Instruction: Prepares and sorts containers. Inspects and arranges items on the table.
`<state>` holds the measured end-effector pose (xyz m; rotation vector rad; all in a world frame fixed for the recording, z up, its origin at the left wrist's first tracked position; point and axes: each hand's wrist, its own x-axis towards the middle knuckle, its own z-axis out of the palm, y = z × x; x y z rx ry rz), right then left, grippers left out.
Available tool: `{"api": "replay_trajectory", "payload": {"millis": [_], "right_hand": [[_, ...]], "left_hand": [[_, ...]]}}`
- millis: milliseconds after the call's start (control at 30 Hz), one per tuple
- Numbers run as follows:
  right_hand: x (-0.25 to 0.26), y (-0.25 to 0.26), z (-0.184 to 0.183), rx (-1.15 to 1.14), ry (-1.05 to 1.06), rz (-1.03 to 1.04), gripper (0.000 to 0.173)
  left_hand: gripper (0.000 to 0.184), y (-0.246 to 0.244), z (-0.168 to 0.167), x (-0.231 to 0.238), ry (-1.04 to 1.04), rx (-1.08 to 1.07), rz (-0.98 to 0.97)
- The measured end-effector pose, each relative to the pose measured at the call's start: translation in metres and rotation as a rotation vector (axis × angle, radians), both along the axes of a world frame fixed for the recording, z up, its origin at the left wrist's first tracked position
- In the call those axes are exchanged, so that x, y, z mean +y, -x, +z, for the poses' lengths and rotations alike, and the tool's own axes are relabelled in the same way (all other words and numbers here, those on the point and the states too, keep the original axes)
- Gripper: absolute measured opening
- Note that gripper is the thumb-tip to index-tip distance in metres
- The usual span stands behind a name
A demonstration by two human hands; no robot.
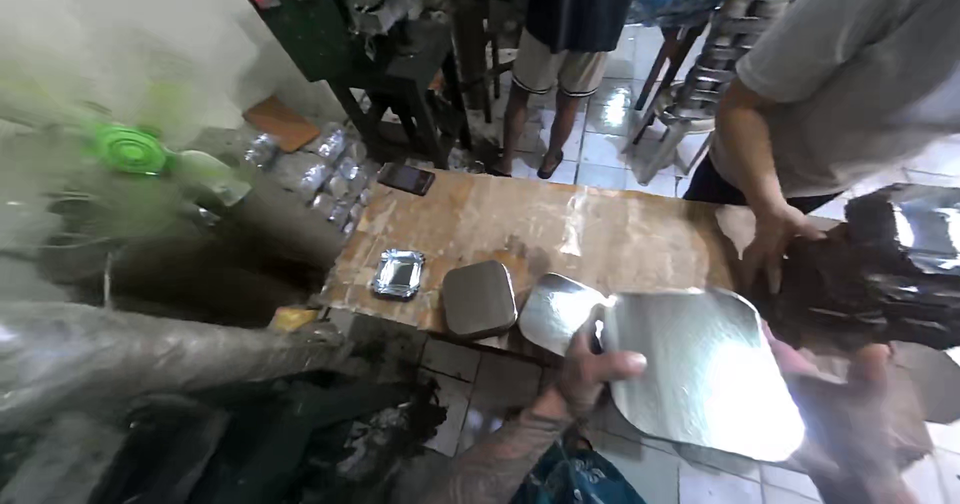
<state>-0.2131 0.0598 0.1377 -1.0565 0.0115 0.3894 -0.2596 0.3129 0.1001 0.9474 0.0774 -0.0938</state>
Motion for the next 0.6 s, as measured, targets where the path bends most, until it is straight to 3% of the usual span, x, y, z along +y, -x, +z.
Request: {"api": "replay_trajectory", "payload": {"millis": [67,100,167,200,233,267,300,333,400,500,600], "right_hand": [[-0.034,0.003,-0.011,0.034,0.081,0.138,0.072],[-0.047,0.008,-0.022,0.094,0.154,0.147,0.071],[-0.057,0.011,-0.048,0.287,0.293,-0.044,0.04],[-0.064,0.007,-0.067,0.276,0.3,-0.11,0.034],[-0.073,0.002,-0.086,0.19,0.29,-0.147,0.046],[-0.082,-0.005,-0.102,0.03,0.328,-0.13,0.077],[-0.086,-0.013,-0.107,-0.119,0.406,-0.118,0.103],[-0.09,-0.019,-0.11,-0.248,0.487,-0.13,0.115],[-0.092,-0.033,-0.119,-0.59,0.602,-0.157,0.115],[-0.094,-0.064,-0.174,-0.989,0.703,-0.267,0.112],[-0.092,-0.074,-0.234,-1.069,0.689,-0.404,0.113]], "left_hand": [[0.091,-0.01,-0.03,-0.029,-0.083,0.041,-0.136],[0.09,-0.014,-0.041,-0.043,-0.156,0.023,-0.197],[0.086,-0.027,-0.052,-0.069,-0.311,-0.03,-0.299],[0.088,-0.037,-0.055,-0.077,-0.369,-0.047,-0.349],[0.088,-0.047,-0.059,-0.083,-0.395,-0.033,-0.364],[0.076,-0.058,-0.061,-0.088,-0.391,0.018,-0.336],[0.052,-0.071,-0.06,-0.095,-0.361,0.12,-0.29],[0.043,-0.087,-0.058,-0.104,-0.3,0.273,-0.251],[0.058,-0.122,-0.06,-0.114,-0.301,0.466,-0.291],[0.06,-0.159,-0.081,-0.121,-0.44,0.313,-0.318],[0.054,-0.167,-0.109,-0.127,-0.443,0.242,-0.305]]}}
